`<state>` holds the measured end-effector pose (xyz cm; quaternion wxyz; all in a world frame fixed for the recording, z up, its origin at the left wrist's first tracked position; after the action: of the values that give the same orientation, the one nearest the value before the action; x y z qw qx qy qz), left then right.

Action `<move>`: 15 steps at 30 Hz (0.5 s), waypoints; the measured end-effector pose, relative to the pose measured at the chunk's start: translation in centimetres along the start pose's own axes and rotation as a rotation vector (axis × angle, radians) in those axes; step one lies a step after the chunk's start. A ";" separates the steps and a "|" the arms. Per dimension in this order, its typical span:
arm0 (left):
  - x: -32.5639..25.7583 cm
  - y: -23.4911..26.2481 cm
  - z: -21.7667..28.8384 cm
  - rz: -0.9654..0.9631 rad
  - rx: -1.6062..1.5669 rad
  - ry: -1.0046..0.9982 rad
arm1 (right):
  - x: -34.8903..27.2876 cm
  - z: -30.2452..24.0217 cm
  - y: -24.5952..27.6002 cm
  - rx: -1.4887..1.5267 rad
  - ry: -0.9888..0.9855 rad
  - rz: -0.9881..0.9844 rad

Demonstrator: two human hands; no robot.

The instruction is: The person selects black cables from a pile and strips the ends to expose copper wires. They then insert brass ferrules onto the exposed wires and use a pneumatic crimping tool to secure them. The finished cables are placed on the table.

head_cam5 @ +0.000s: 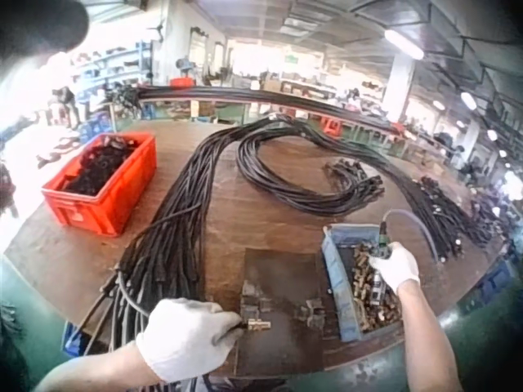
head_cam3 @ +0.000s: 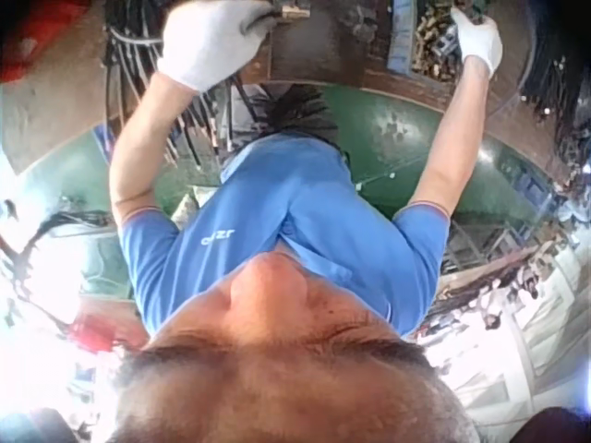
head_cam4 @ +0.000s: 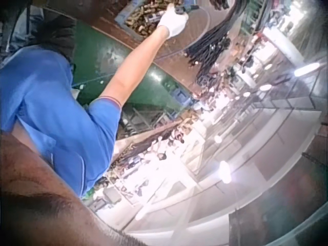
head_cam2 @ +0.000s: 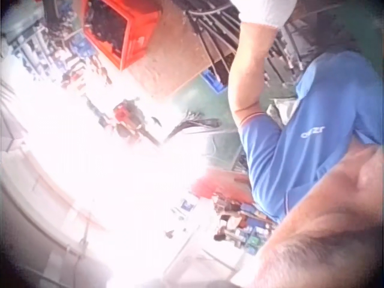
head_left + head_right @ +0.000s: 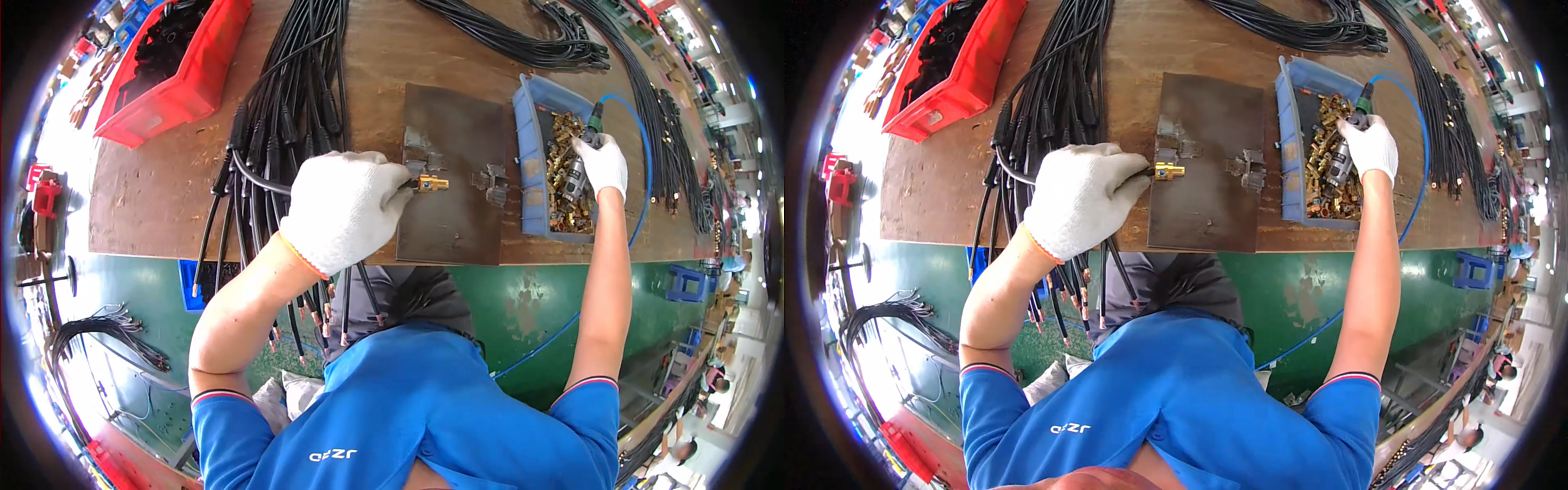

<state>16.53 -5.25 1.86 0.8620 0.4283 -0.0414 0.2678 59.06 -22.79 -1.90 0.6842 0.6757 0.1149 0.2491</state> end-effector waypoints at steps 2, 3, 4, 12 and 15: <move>0.1 -0.1 0.2 0.015 0.013 -0.001 | -1.0 -0.9 1.5 -0.172 0.023 0.141; 0.0 -0.1 0.1 0.025 0.022 0.007 | -2.7 -3.1 3.5 -0.262 0.099 0.324; 0.1 -0.3 0.1 0.025 0.019 0.012 | -4.0 -4.5 4.1 0.000 0.154 0.292; 0.9 -0.7 0.2 0.028 -0.001 0.024 | -19.2 -21.1 4.4 1.230 0.457 -0.711; 1.0 -0.6 0.1 0.051 -0.021 0.016 | -18.6 -21.0 3.9 1.212 0.570 -0.434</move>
<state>17.76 -5.17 1.76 0.8597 0.4158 -0.0485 0.2926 32.12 -13.92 -2.64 0.1646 0.8082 0.5405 0.1662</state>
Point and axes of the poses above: each hand's wrist, its own x-axis towards the middle knuckle, its own y-axis out of the back of the hand, z = x × y, the point moved 8 cm from there along x, towards the middle knuckle, and after that the axes turned 14 degrees about -x, right-handed, at the moved point
